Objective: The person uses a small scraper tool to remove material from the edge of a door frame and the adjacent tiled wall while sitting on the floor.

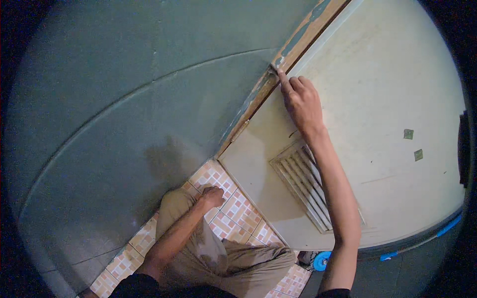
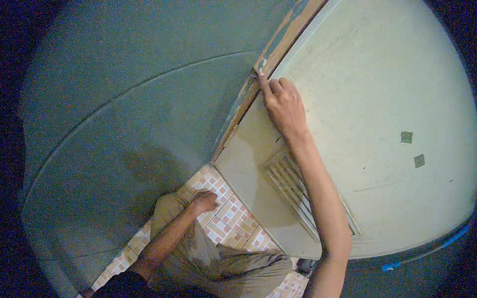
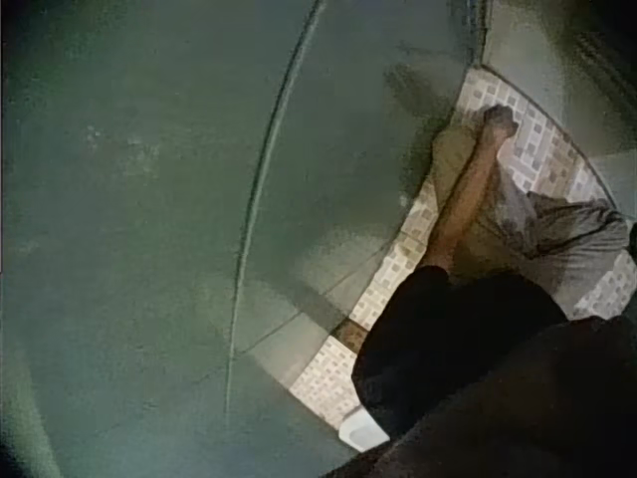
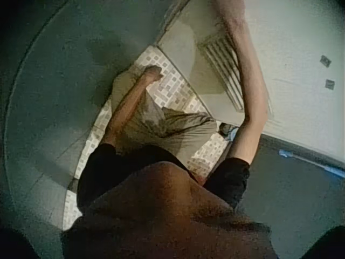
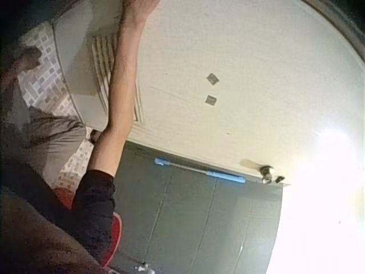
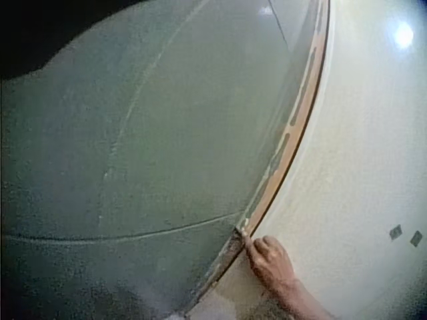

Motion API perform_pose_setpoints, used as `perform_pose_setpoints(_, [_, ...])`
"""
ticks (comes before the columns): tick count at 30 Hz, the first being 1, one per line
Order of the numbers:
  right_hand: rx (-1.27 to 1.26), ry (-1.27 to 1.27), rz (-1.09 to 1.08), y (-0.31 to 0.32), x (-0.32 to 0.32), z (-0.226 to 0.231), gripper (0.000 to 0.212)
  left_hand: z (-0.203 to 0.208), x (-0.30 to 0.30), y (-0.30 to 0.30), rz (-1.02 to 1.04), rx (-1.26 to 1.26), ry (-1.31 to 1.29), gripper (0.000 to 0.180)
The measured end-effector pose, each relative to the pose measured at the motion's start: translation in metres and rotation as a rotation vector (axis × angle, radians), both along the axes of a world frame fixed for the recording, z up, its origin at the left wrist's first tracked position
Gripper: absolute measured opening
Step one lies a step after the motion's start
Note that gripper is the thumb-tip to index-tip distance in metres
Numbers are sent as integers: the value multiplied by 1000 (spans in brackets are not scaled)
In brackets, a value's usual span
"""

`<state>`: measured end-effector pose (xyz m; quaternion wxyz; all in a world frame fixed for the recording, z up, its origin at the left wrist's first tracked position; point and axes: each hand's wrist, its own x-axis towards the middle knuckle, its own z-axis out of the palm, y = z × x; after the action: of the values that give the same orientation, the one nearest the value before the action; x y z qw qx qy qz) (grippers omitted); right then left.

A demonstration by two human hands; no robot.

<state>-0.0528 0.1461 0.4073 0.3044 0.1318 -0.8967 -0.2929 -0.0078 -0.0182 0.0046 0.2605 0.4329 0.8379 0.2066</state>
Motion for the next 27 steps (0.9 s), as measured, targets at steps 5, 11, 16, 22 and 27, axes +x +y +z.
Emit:
perform_pose_setpoints(5, [237,-197,24,8,6,-50,48,3,5,1,-8,63,34,32])
perform_pose_setpoints(11, [208,-28,5,-4,6,-10,48,-3,3,3,2,37,-4,39])
perform_pose_setpoints(16, [320,54,69,12,-3,-55,49,6,8,3,8,57,12,36])
perform_pose_setpoints(22, [226,-93,33,14,4,-42,46,2,4,3,9,88,23,39])
perform_pose_setpoints(27, [117,97,10,-6,-1,-40,47,-32,1,5,0,107,24,39])
